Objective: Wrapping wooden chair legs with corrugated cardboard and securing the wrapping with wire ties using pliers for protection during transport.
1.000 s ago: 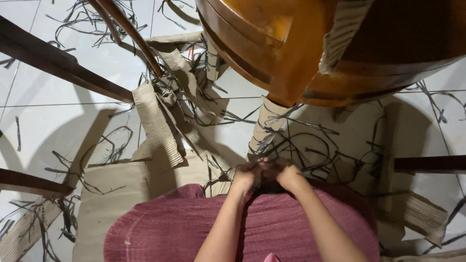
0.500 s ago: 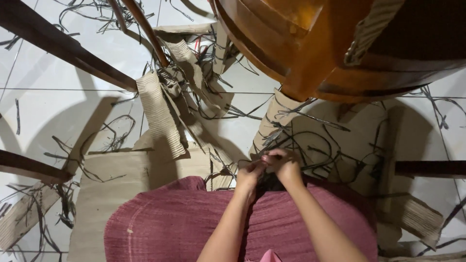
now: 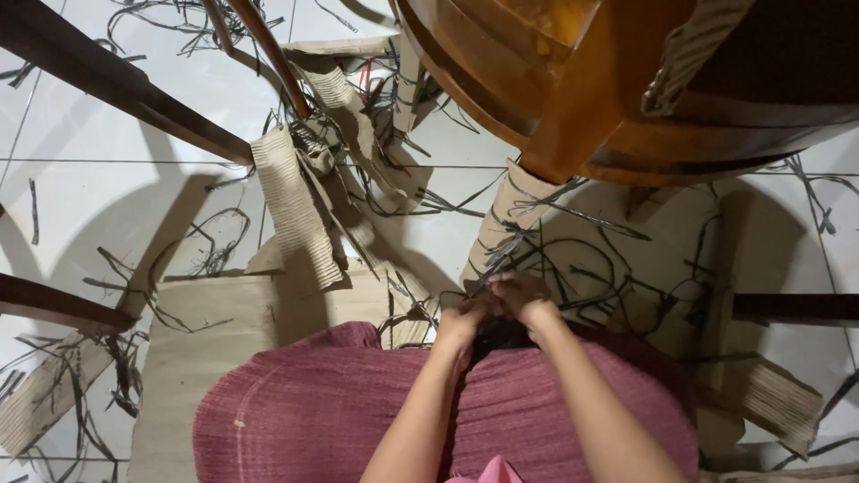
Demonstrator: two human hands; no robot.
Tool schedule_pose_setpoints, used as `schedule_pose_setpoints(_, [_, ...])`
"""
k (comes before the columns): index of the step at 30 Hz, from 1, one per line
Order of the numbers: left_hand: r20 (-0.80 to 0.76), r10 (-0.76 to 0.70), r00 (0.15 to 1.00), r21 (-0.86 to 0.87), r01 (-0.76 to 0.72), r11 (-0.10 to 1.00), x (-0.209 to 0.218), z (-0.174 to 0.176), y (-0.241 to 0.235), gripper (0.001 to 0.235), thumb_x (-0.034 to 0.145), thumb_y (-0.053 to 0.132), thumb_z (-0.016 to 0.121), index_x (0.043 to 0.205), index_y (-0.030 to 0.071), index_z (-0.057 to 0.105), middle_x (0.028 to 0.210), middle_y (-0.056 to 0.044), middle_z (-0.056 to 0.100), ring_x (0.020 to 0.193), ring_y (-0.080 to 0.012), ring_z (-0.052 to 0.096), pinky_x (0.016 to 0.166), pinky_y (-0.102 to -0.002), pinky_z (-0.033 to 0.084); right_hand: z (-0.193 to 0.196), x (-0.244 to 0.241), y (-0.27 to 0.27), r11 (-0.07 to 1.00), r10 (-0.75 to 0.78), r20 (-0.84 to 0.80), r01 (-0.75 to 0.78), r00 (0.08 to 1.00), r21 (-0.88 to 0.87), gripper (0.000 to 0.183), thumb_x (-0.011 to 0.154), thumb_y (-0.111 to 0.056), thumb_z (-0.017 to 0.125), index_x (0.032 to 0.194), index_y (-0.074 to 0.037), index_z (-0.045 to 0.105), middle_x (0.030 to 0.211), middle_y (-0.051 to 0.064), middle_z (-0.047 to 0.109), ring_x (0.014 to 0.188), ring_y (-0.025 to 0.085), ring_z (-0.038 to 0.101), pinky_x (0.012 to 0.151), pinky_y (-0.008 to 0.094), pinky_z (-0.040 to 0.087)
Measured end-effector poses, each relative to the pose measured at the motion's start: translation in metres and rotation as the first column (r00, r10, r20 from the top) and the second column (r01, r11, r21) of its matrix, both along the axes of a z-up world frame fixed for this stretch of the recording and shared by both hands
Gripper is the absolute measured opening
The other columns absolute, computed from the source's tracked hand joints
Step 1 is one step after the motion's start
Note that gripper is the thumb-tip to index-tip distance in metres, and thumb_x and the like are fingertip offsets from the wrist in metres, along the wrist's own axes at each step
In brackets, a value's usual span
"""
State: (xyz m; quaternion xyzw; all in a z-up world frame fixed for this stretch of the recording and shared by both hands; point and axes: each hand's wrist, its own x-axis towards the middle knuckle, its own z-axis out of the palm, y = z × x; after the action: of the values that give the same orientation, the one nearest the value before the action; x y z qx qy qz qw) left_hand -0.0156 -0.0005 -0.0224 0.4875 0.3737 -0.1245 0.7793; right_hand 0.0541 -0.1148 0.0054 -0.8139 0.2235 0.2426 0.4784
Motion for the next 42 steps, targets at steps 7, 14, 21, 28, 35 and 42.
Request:
schedule_pose_setpoints(7, [-0.125,-0.275,0.953,0.276,0.299,0.913,-0.004,-0.007,0.005,0.044,0.087,0.048,0.074,0.118,0.016,0.078,0.106,-0.015,0.077,0.107,-0.0312,0.073,0.087,-0.046,0.06,0.047,-0.002,0.008,0.749,0.468,-0.258,-0.534,0.846,-0.393,0.057,0.097,-0.053,0.053,0.11,-0.004,0.08,0.116,0.017,0.078,0.12,0.032,0.07,0.105,0.041,0.054])
schedule_pose_setpoints(14, [0.014,0.032,0.999,-0.042,-0.031,0.999,0.007,-0.086,-0.014,0.037,0.1,0.026,0.059,0.121,-0.002,0.069,0.121,-0.025,0.065,0.119,-0.0334,0.056,0.107,-0.054,0.042,-0.008,0.016,-0.027,0.786,0.462,-0.128,-0.472,0.878,-0.4,0.03,0.086,-0.034,0.063,0.067,-0.021,0.081,0.063,0.001,0.075,0.08,0.021,0.077,0.08,0.034,0.06])
schedule_pose_setpoints(21, [-0.054,0.478,0.877,-0.462,-0.446,0.767,0.013,0.051,0.015,0.023,0.111,0.018,0.044,0.095,0.006,0.056,0.084,0.004,0.039,0.08,-0.0088,0.048,0.073,-0.015,0.037,-0.002,0.042,-0.041,0.737,0.573,0.171,-0.412,0.802,-0.536,0.031,0.088,-0.042,0.065,0.087,-0.016,0.082,0.084,0.014,0.079,0.09,0.043,0.074,0.082,0.053,0.057])
schedule_pose_setpoints(28, [0.086,0.378,0.922,-0.586,-0.26,0.767,0.023,-0.012,0.009,0.027,0.112,0.022,0.042,0.087,0.017,0.05,0.08,0.008,0.048,0.062,-0.0032,0.045,0.057,-0.016,0.039,-0.006,0.049,-0.032,0.895,0.393,0.276,-0.294,0.877,-0.336,0.024,0.077,-0.051,0.076,0.083,-0.028,0.08,0.078,0.006,0.076,0.087,0.032,0.074,0.084,0.044,0.058])
schedule_pose_setpoints(35, [0.039,0.155,0.987,-0.356,-0.131,0.925,0.032,0.026,0.009,0.018,0.105,0.029,0.06,0.095,0.017,0.05,0.07,0.008,0.043,0.053,-0.0034,0.039,0.052,-0.018,0.037,-0.005,0.055,-0.043,0.959,0.271,0.375,-0.282,0.886,-0.028,0.03,0.073,-0.047,0.079,0.082,-0.017,0.081,0.061,0.01,0.068,0.066,0.019,0.067,0.071,0.037,0.055])
schedule_pose_setpoints(42, [0.044,0.038,0.998,-0.17,-0.03,0.985,0.032,-0.008,0.02,0.022,0.088,0.021,0.083,0.091,0.012,0.064,0.066,0.004,0.048,0.053,-0.0076,0.043,0.054,-0.023,0.042,0.02,0.048,-0.043,0.962,0.266,0.336,-0.272,0.903,-0.028,0.031,0.076,-0.043,0.078,0.088,-0.015,0.082,0.067,0.011,0.072,0.067,0.022,0.068,0.07,0.036,0.053])
